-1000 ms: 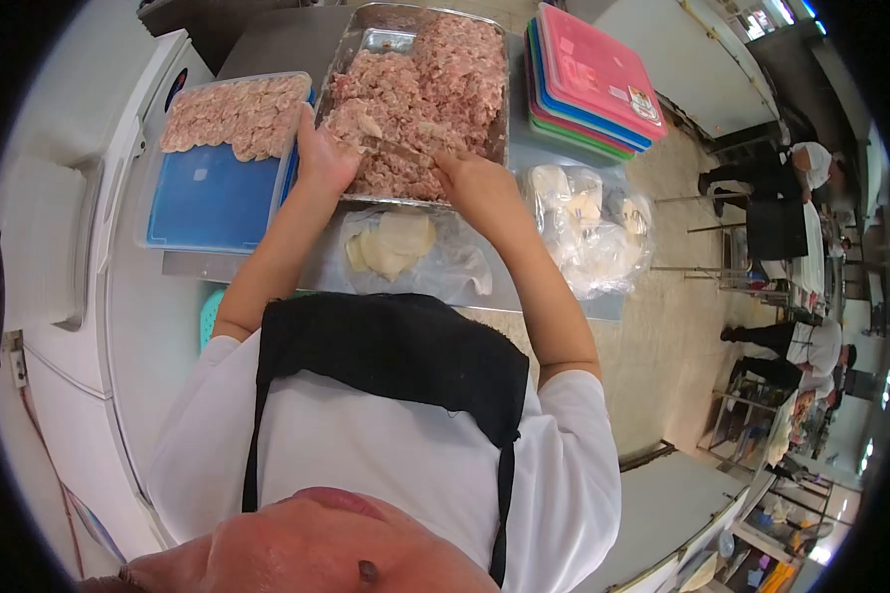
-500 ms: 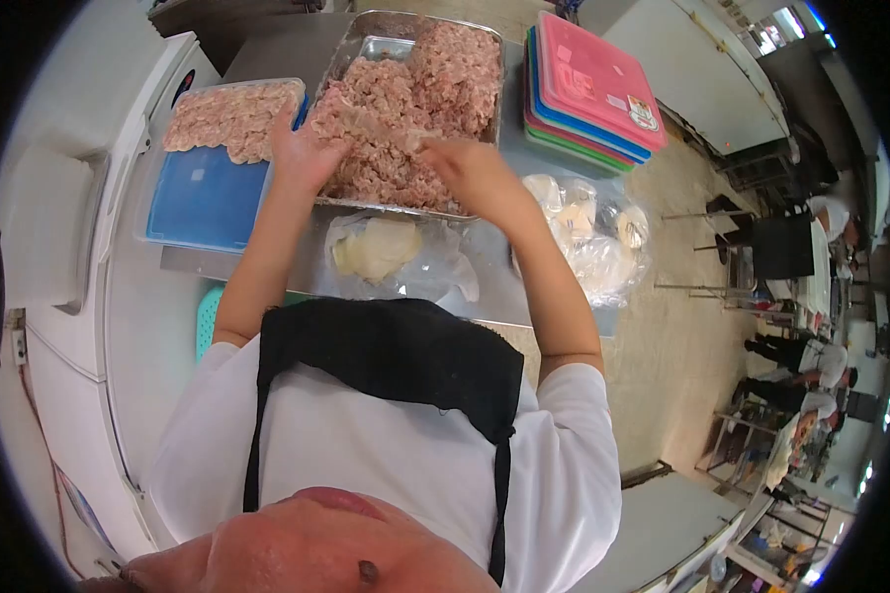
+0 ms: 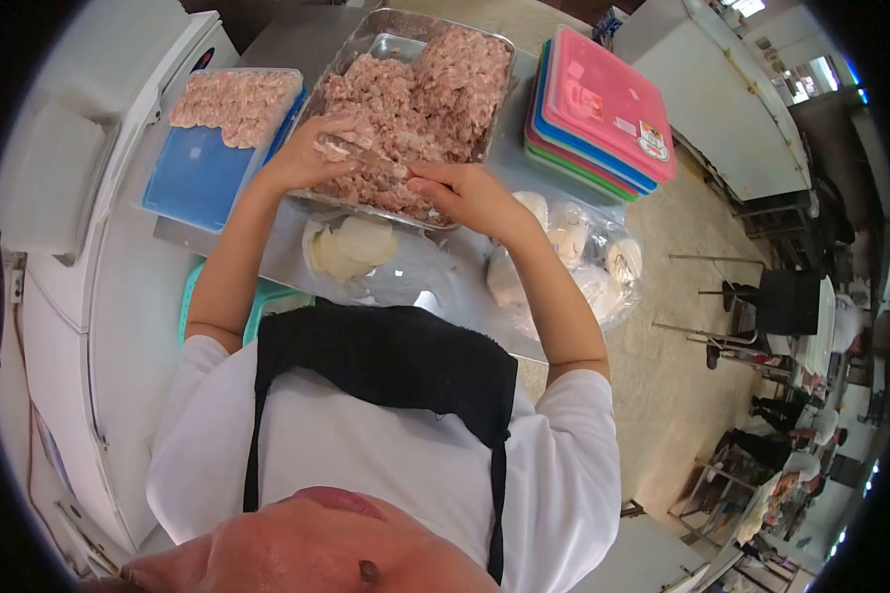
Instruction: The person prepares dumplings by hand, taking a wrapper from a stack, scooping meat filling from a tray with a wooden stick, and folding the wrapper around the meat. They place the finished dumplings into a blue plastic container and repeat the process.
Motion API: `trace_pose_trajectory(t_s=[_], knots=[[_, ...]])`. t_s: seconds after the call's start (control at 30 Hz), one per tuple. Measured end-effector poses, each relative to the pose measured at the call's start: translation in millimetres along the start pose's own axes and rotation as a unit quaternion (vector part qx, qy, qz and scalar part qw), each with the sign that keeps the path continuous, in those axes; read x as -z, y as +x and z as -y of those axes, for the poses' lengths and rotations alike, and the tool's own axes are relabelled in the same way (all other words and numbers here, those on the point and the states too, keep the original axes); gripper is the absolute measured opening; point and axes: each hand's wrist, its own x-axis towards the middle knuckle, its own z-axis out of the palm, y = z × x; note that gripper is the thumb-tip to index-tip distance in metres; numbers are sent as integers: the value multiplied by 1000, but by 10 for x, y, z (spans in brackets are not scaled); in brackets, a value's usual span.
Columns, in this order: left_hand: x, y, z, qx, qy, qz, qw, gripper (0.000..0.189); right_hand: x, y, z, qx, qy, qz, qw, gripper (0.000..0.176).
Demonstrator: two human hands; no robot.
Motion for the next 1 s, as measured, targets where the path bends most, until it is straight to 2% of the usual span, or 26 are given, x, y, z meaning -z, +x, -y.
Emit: trace_pose_trajectory(t_s=[0.07,0.1,0.17,0.2,0.27,0.3,0.4,0.43,0.5,0.53,0.6,0.63,0.7,0.73,0.8,0.83,0.9,0.93,1.0], knots=[[-56,58,174,29,3,56,998,53,39,112,-233,-3,-4,24,1000,32],[-87,76,227,46,5,84,995,51,60,110,-243,28,-100,-24,994,30],[-172,69,313,163,-57,50,984,59,98,130,-235,94,-288,-122,945,28],[-208,72,356,219,-88,29,971,63,52,130,-211,113,-272,-144,945,27],[-346,43,639,227,-42,19,973,63,-148,120,-159,147,-237,-185,942,25],[-379,13,726,232,-20,15,972,62,-212,156,-228,134,-283,-145,938,23],[-197,106,335,221,-31,84,971,69,-145,322,-733,-12,-405,-51,913,24],[-178,82,336,200,11,47,979,72,-62,324,-842,-31,-395,-9,918,25],[-212,-17,322,153,89,-9,984,77,75,225,-833,-34,-355,-23,934,26],[-148,9,192,137,53,-4,989,79,182,200,-714,-33,-339,-28,940,27],[20,58,-55,106,-25,10,994,84,343,134,-539,-30,-177,-73,981,31],[46,78,-79,103,-27,17,994,80,403,130,-456,-25,-94,-94,991,34],[92,97,-122,96,-30,32,994,73,427,105,-285,30,10,-27,999,36],[125,122,-161,88,-35,71,993,67,399,99,-227,57,62,6,996,38],[168,177,-243,69,-45,148,985,57,125,160,-224,101,24,9,995,35],[148,142,-179,55,-23,123,991,55,30,175,-213,123,7,11,992,33],[74,47,54,28,24,68,997,54,192,184,-144,131,-125,-30,983,33],[60,26,115,71,-5,71,995,57,264,194,-43,135,-191,-50,971,33],[108,11,125,155,-62,76,983,62,159,67,309,116,-215,-98,965,32]])
